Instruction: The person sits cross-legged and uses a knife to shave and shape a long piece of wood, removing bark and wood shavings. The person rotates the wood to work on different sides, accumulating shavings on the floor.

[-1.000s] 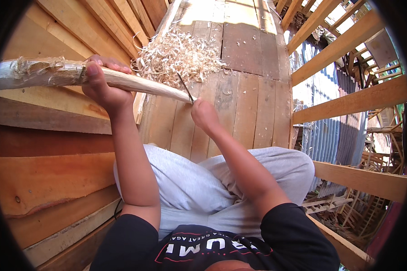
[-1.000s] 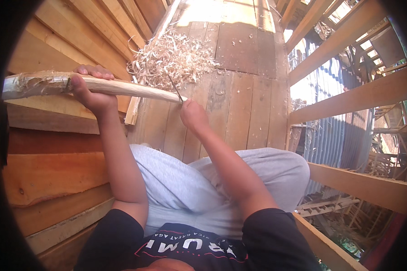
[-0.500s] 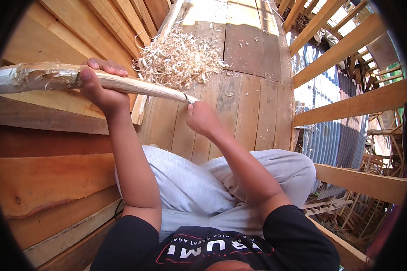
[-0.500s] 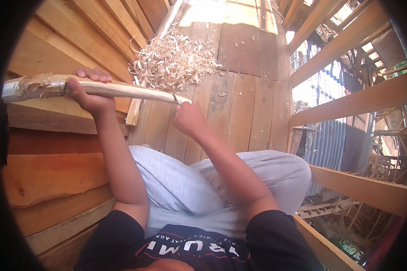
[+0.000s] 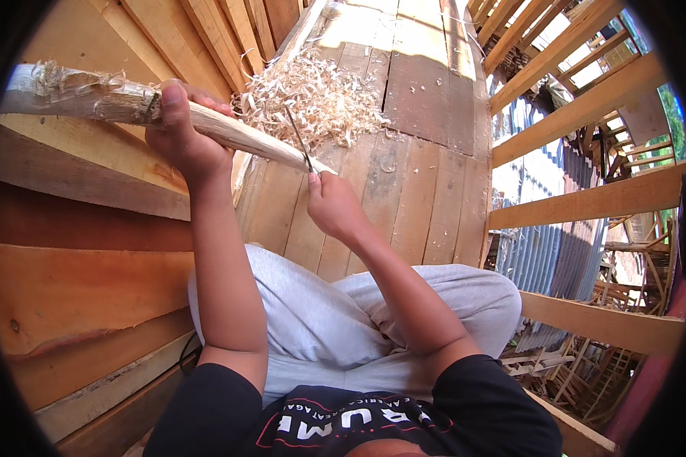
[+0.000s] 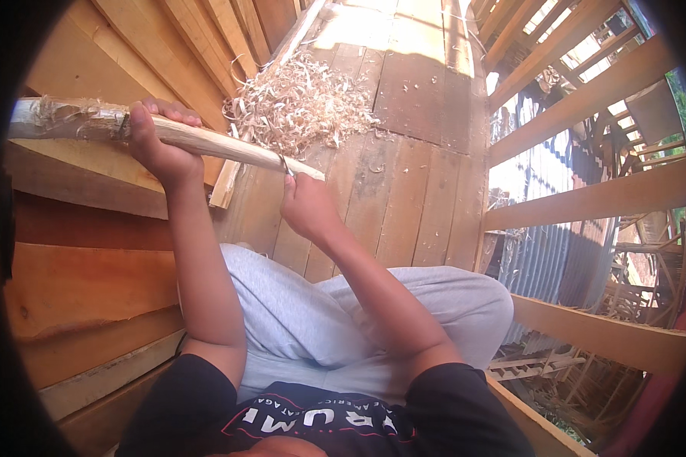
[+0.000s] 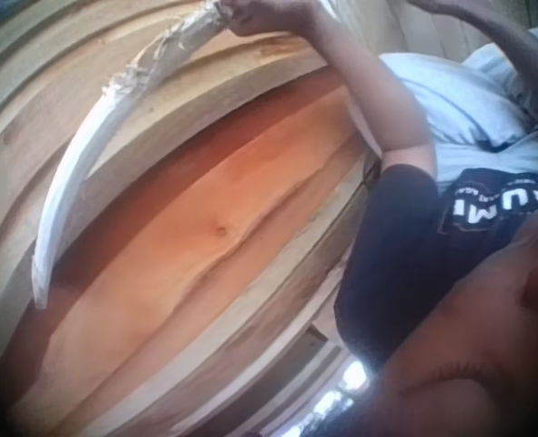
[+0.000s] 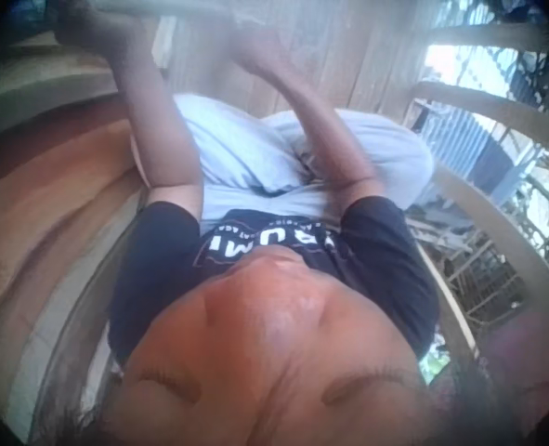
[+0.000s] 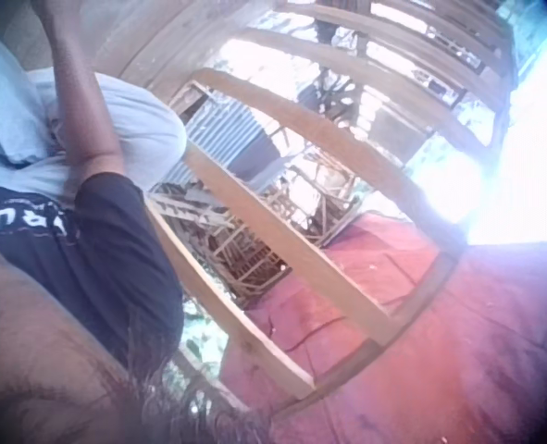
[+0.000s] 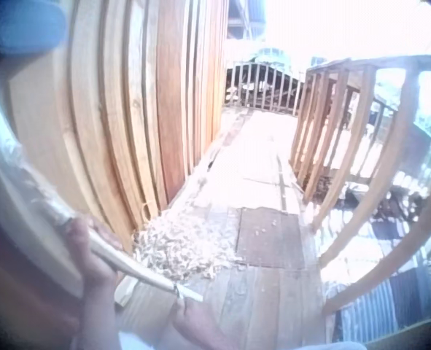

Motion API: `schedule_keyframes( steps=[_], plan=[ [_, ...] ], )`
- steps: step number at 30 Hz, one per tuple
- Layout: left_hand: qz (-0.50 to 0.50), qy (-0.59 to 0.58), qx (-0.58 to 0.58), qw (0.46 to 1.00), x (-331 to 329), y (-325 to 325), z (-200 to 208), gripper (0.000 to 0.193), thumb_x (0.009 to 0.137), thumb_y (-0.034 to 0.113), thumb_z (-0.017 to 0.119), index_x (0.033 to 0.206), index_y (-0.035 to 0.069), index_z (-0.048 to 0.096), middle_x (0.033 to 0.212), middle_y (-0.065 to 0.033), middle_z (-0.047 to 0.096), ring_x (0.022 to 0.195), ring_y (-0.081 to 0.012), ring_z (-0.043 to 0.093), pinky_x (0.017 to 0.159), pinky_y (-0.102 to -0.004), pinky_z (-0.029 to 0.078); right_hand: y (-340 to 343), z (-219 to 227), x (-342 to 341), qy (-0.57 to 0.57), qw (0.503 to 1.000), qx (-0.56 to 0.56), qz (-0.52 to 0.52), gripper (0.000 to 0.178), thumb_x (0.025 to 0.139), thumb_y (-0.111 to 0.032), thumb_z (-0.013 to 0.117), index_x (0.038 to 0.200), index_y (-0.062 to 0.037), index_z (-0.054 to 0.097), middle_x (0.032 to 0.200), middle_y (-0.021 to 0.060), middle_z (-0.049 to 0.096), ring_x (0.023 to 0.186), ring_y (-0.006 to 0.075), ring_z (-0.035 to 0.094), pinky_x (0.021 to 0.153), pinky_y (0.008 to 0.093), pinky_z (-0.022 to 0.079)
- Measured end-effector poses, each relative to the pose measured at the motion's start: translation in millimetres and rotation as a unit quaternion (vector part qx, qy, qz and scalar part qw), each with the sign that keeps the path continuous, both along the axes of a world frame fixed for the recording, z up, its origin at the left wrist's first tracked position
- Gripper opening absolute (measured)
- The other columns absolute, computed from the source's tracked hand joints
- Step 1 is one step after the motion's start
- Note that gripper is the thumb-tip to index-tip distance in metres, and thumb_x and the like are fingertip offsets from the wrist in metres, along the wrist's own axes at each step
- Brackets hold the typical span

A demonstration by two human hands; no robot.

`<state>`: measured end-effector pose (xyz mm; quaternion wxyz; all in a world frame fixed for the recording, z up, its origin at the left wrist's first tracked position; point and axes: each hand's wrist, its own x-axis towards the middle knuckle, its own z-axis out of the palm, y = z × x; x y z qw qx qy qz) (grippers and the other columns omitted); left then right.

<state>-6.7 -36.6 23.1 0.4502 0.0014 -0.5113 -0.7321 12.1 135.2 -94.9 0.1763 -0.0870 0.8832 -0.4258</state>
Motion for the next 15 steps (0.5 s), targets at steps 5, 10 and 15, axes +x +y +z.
schedule_keyframes(
  steps=[5,10,15],
  plan=[
    [0.053,-0.009,0.021,0.998,-0.6,7.3,4.6,0.04,0.086,0.036,0.068,0.072,0.003,0.05,0.055,-0.0056,0.05,0.046,-0.0179,0.055,0.047,-0.0319,0.049,19.4,-57.8,-10.1,-0.054,0.996,0.054,-0.038,0.042,0.099,-0.025,0.042,0.095,0.0125,0.061,0.089,0.0348,0.062,0.09,0.0487,0.061,0.081,0.0526,0.047],
    [0.082,-0.038,0.02,0.996,0.9,6.5,5.1,0.04,0.085,0.036,0.069,0.074,0.001,0.052,0.057,-0.0069,0.053,0.047,-0.018,0.057,0.048,-0.0327,0.05,10.4,-38.9,-5.9,-0.045,0.996,0.073,-0.003,0.04,0.099,-0.024,0.042,0.094,0.0119,0.061,0.091,0.0347,0.062,0.089,0.0479,0.062,0.08,0.0525,0.047],
    [0.198,-0.087,0.026,0.976,0.5,12.6,10.8,0.04,0.086,0.038,0.066,0.071,0.003,0.052,0.056,-0.0076,0.053,0.049,-0.0188,0.057,0.049,-0.0327,0.049,0.0,-30.7,-4.7,-0.015,0.998,0.046,-0.049,0.039,0.098,-0.022,0.042,0.093,0.0111,0.062,0.092,0.0337,0.063,0.088,0.0486,0.061,0.08,0.0521,0.048]
  ],
)
